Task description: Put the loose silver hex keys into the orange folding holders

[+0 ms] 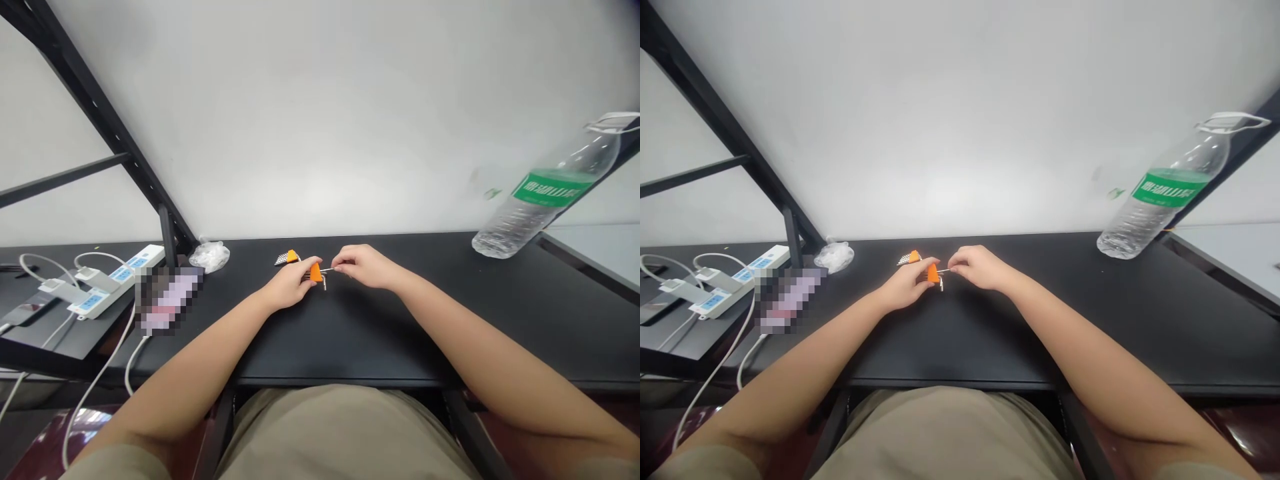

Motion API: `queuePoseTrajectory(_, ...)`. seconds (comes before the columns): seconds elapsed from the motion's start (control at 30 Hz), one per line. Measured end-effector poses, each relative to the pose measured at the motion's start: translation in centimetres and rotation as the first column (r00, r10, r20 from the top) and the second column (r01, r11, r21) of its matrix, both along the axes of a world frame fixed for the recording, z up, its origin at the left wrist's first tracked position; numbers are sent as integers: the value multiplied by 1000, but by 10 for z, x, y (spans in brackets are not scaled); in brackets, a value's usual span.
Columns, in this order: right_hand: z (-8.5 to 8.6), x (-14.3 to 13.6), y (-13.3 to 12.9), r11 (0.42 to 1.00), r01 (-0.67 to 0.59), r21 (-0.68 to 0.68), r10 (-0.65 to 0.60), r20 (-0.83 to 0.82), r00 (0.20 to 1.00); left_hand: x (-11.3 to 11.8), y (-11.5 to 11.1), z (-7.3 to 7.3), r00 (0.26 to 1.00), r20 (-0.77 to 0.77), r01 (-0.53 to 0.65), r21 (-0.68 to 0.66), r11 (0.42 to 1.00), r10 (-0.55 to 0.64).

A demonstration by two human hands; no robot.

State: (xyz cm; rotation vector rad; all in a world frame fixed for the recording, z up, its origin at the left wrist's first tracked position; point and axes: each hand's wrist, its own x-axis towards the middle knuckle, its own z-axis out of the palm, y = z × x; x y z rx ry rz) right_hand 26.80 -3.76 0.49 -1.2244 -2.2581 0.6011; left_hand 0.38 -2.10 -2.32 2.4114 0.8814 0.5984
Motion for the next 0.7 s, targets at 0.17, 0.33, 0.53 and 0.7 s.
queuePoseTrajectory(0.17,-1,-5,-3,998,65,-23,-66,-44,997,3,-3,5,999,31,21,-54,998,-20)
queuePoseTrajectory(0.33,-14,-19,-3,956,29,-291,-108,-260,960,9,-12,15,998,34,52,-58,997,-51)
queuePoseTrajectory(0.53,-29,-32,-1,869,-110,-483,-245,-612,752,9,-10,13,986,158,70,-76,995,-57)
queuePoseTrajectory(0.7,-29,-31,0,860,-127,-493,-230,-599,767,4,-3,4,989,147,11,-78,997,0)
